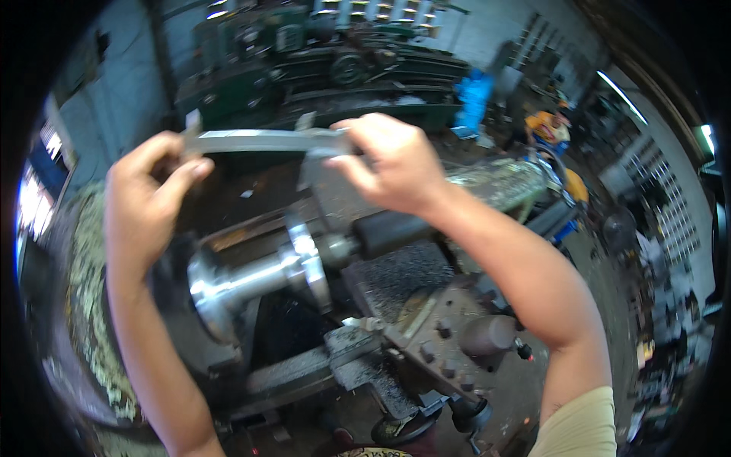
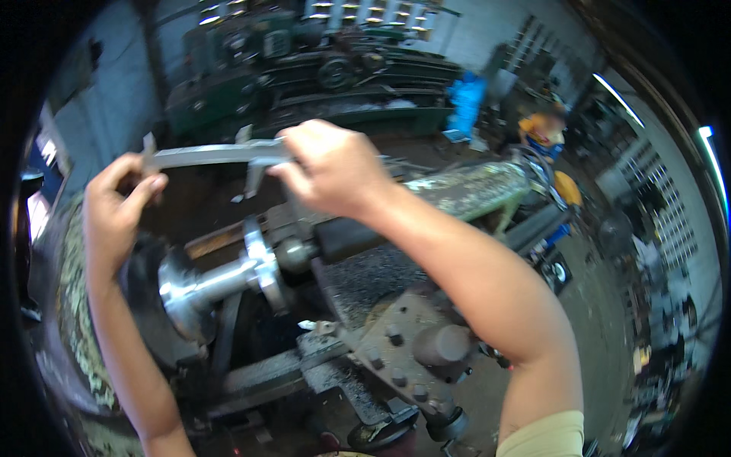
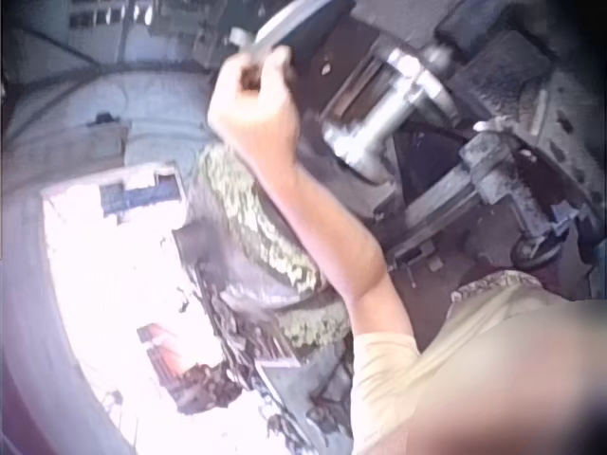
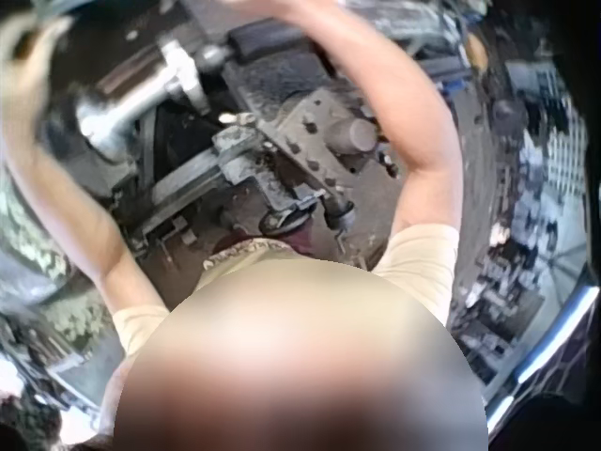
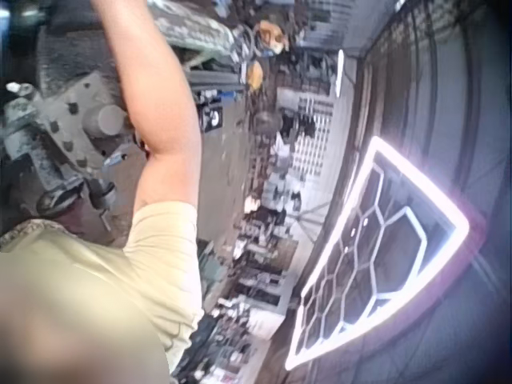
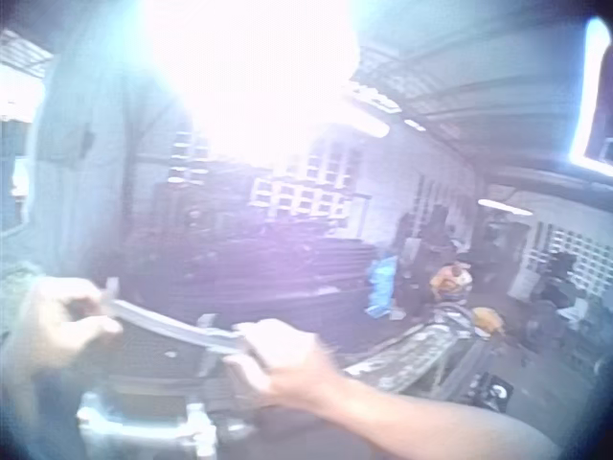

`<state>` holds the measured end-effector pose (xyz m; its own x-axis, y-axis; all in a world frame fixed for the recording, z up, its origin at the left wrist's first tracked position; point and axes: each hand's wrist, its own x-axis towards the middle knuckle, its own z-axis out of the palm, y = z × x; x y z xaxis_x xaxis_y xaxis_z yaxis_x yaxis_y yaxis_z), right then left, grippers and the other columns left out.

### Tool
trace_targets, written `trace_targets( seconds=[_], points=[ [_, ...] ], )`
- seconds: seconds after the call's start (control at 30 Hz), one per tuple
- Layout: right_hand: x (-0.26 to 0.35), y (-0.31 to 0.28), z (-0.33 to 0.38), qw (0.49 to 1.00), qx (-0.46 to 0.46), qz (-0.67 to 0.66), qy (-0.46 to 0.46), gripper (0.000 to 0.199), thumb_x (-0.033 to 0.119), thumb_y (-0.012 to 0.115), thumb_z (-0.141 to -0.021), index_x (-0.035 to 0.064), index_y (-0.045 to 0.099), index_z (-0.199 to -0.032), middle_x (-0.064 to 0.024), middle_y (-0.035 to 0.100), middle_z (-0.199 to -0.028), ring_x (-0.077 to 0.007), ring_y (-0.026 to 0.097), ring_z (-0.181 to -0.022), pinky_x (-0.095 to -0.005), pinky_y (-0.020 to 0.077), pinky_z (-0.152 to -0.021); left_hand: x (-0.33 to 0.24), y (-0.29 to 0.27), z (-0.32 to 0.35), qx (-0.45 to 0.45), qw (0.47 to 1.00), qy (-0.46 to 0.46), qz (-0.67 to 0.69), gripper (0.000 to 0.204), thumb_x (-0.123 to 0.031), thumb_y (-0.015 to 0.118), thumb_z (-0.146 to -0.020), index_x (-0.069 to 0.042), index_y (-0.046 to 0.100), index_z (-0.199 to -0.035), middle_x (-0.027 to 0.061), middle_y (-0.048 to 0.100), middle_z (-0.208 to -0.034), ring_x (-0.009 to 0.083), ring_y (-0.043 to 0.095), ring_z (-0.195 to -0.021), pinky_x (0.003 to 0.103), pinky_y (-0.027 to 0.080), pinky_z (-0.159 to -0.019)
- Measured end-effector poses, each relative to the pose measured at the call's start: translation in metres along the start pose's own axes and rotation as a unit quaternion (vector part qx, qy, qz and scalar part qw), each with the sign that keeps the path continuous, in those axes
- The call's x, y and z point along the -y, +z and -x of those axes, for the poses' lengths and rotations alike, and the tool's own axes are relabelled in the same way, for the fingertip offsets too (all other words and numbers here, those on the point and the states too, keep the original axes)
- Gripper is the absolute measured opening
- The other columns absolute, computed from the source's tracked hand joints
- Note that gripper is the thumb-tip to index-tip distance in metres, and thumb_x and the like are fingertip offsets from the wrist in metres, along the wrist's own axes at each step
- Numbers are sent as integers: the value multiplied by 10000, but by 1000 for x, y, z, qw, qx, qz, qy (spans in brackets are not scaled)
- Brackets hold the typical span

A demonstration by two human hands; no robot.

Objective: The person operates a lathe to machine a metal shaft, then uses a vernier caliper to measure the shaft's diameter at multiple points. The person adjusts the caliper and repositions it along the shaft to verify dimensions.

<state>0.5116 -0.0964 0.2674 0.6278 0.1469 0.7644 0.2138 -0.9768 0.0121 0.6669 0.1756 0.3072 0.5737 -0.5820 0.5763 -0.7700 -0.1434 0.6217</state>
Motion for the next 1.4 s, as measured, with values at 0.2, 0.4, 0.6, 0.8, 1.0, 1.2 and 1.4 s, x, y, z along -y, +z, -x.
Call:
trace_targets(
  seconds=[0.2, 0.4, 0.6, 0.8, 1.0, 1.2, 1.4],
  points=[
    [1, -4, -2, 998, 32, -19, 47, 354, 207, 856, -833, -4, 720, -1083, -153, 732, -909, -294, 725, -795, -365, 580, -739, 9, -8, 1, 31, 998, 51, -7, 158, -142, 738, -901, 7, 688, -910, 78, 619, -696, 116, 557, -650, 293, 449, -634],
    [7, 1, 2, 994, 71, -7, 86, 282, 101, 838, -833, -22, 707, -1051, -136, 711, -865, -231, 694, -752, -324, 544, -719, 15, -10, 1, 4, 985, 173, 24, 154, -122, 723, -876, -2, 727, -974, 165, 701, -793, 255, 649, -677, 362, 499, -677],
    [14, 3, 4, 979, 72, -79, 176, 178, 52, 808, -879, -6, 707, -1014, 14, 626, -742, -79, 528, -672, -248, 460, -647, 21, -9, -1, -4, 991, 130, 7, 153, -100, 708, -882, -19, 773, -994, 180, 738, -865, 335, 713, -788, 393, 552, -769],
    [15, 1, 4, 983, 80, -62, 152, 196, 67, 817, -886, -13, 712, -1030, 13, 630, -753, -70, 516, -673, -240, 448, -640, 24, -9, -2, -19, 993, 94, -69, 171, -114, 686, -920, -75, 798, -1043, 181, 763, -947, 326, 753, -900, 404, 599, -850],
    [18, -1, 2, 986, 76, -59, 137, 217, 63, 819, -875, -20, 715, -1047, -26, 665, -771, -90, 562, -677, -255, 474, -654, 24, -11, 0, -7, 991, 103, -83, 160, -97, 670, -925, -32, 776, -1025, 199, 743, -894, 350, 730, -852, 418, 565, -823],
    [22, -4, -3, 995, 74, -7, 73, 283, 108, 850, -836, -24, 719, -1049, -114, 699, -794, -190, 644, -666, -298, 522, -662, 25, -14, -2, 26, 988, 105, -106, 143, -95, 702, -848, -6, 737, -954, 196, 685, -779, 311, 673, -715, 398, 526, -716],
    [5, -9, -2, 997, 79, -2, -5, 316, 91, 845, -770, 6, 735, -1053, -128, 750, -862, -234, 730, -741, -330, 570, -706, 24, -12, -1, 173, 980, 102, 1, 131, -52, 705, -717, 24, 719, -823, 203, 653, -703, 284, 646, -644, 393, 489, -636]
  ],
)
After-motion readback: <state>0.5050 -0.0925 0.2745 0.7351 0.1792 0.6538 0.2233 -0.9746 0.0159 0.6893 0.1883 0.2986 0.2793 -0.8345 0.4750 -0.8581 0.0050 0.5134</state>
